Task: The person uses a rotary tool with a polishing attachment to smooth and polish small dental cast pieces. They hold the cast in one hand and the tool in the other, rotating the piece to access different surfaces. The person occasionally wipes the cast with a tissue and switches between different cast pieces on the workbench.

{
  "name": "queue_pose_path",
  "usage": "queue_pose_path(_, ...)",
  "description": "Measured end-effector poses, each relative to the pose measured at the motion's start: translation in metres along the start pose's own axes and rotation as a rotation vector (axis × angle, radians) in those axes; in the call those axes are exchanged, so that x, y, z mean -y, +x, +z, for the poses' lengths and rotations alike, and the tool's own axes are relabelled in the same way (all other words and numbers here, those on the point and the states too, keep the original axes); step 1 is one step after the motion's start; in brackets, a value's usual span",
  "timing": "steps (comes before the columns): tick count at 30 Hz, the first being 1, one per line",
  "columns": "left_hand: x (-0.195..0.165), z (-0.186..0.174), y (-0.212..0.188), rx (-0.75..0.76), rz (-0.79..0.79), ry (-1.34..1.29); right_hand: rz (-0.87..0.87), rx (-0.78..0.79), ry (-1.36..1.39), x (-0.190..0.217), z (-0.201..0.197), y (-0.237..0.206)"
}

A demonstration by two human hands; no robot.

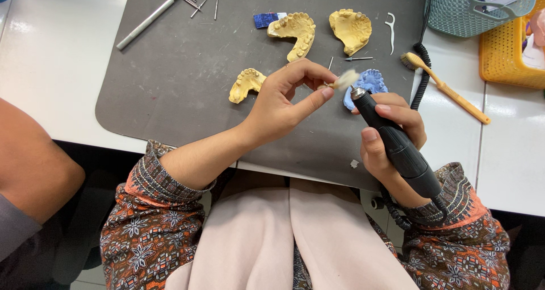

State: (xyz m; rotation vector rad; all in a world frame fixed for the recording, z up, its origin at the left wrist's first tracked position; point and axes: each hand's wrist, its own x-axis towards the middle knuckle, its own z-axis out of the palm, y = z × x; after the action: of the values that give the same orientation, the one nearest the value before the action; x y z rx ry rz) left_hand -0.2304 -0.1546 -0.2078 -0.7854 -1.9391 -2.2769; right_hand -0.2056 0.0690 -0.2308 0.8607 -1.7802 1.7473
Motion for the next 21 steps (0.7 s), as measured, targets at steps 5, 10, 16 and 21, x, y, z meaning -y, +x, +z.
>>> queue_pose_path(5, 0.0006, 0.0, 0.0013, 0.007, -0.003, 0.019, 0.002, 0.018, -0.015, 0.0014, -0.0009, 0.0014)
queue_pose_path(10, -0.0004, -0.0003, 0.0003, 0.003, -0.017, 0.003, 0.003, 0.01, -0.015, 0.0037, 0.0, 0.0)
queue_pose_path(16, 0.0008, 0.0007, 0.0007, 0.006, -0.03, -0.039, 0.032, 0.042, -0.043, 0.0065, -0.0009, 0.0003)
queue_pose_path(21, 0.0015, 0.001, 0.0005, 0.012, -0.048, -0.051, 0.011, 0.063, -0.086, 0.0069, -0.0006, 0.0019)
